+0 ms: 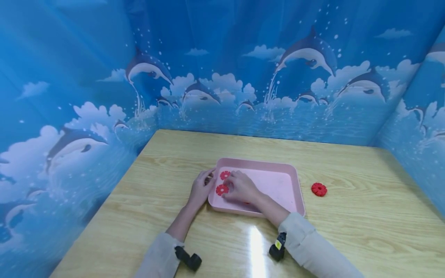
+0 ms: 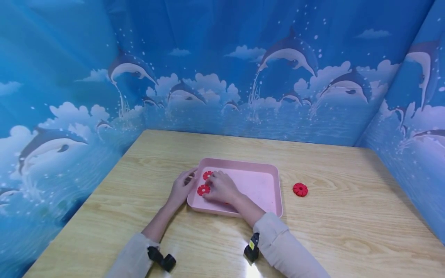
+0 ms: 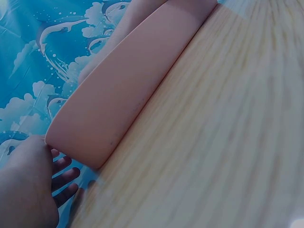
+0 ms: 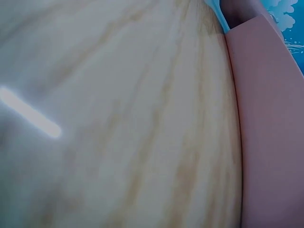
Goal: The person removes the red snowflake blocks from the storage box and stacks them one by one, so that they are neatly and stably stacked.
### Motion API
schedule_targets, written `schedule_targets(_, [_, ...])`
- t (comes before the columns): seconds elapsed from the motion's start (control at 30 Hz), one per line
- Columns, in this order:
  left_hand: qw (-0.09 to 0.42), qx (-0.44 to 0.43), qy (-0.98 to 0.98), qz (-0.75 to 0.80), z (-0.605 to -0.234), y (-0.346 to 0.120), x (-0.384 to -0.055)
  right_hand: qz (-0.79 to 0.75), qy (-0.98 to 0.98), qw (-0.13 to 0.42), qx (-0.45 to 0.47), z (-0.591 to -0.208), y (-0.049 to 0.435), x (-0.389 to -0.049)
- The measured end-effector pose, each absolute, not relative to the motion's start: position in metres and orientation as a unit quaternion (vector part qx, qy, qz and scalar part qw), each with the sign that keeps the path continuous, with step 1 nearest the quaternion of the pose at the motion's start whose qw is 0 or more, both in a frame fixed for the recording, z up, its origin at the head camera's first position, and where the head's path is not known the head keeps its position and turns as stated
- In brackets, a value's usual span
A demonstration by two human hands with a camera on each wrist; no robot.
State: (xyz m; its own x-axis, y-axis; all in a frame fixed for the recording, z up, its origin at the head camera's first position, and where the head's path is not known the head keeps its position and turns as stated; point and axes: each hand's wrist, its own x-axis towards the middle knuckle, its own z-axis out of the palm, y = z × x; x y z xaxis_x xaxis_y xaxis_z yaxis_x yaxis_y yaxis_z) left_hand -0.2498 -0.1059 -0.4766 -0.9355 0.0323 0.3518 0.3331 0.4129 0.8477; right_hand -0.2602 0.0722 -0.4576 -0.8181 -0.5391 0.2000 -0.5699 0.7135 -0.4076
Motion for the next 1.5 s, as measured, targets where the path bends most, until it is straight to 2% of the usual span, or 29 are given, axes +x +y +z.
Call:
schedule_targets(0.43, [0.152, -0.124, -0.825, -0.53, -0.478, -0.106, -0.25, 0.262, -0.925, 0.032, 0.274, -0.441, 0.083, -0.256])
schedule_targets(0.77, [0.147, -0.12, -0.825, -0.533, -0.477, -0.105, -0.25, 0.293, -0.923, 0.028, 0.246, -0.428, 0.11, -0.247])
schedule_targets(1.5, [0.14, -0.109, -0.829, -0.531, -0.476, -0.105, -0.248, 0.289, -0.923, 0.08, 0.243, -0.412, 0.171, -0.23])
